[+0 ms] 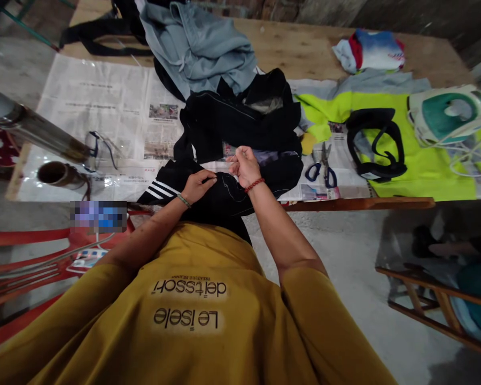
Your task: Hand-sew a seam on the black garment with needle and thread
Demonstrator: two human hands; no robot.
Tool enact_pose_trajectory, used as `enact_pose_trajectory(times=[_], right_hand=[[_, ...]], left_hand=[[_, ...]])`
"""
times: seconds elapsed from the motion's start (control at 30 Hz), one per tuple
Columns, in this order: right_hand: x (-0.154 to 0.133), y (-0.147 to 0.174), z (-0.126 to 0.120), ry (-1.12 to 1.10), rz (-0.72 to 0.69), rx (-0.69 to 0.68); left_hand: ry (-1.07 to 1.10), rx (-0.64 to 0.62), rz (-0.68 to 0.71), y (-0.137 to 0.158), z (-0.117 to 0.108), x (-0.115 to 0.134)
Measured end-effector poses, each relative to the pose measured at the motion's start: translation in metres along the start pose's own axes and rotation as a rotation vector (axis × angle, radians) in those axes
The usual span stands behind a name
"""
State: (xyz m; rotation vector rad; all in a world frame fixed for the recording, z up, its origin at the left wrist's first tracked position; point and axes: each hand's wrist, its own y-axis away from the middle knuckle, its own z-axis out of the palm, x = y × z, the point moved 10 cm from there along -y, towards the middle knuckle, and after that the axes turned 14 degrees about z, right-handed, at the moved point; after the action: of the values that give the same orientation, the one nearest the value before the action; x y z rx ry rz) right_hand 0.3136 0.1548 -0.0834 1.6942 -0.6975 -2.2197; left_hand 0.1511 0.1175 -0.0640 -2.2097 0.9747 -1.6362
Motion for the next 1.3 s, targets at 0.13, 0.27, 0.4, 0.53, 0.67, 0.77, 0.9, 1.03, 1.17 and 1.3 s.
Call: enact_pose_trajectory(times=[0.13, 0.27, 0.4, 0.53, 0.67, 0.77, 0.9, 1.03, 1.17, 1.3], right_hand=[[-0.007, 0.007, 0.021, 0.08, 0.111, -0.17], [-0.025, 0.014, 0.03, 0.218, 0.003, -0.216], [-0.046, 0.023, 0.034, 0.513, -0.22, -0.232], [-0.064, 0.03, 0.034, 0.746, -0.359, -0.34], [-0.096, 0.025, 0.014, 0.882, -0.459, -0.271], [-0.127, 0.018, -0.007, 0.978, -0.564, -0.157], [-0.167, 0.017, -0.027, 1.331, -0.808, -0.008], [-0.205, 0.021, -0.055, 1.529, -0.889, 0.17], [-0.233, 0.038, -0.078, 1.788, -0.923, 0.336], [-0.267, 0.058, -0.109, 1.808, -0.843, 0.528]], left_hand=[[-0.03, -0.014, -0.048, 0.0, -0.001, -0.003], [-0.046, -0.027, -0.055, 0.0, 0.0, -0.003], [-0.055, -0.02, -0.06, 0.001, 0.0, -0.005], [-0.056, -0.024, -0.061, 0.001, 0.0, -0.006], [-0.054, -0.025, -0.057, 0.002, 0.001, -0.007], [-0.058, -0.027, -0.061, 0.002, 0.0, -0.008], [-0.056, -0.03, -0.066, 0.002, 0.0, -0.009], [-0.052, -0.03, -0.077, 0.001, 0.0, -0.01], [-0.047, -0.023, -0.08, 0.002, 0.0, -0.01], [-0.033, -0.008, -0.08, 0.003, -0.001, -0.009]])
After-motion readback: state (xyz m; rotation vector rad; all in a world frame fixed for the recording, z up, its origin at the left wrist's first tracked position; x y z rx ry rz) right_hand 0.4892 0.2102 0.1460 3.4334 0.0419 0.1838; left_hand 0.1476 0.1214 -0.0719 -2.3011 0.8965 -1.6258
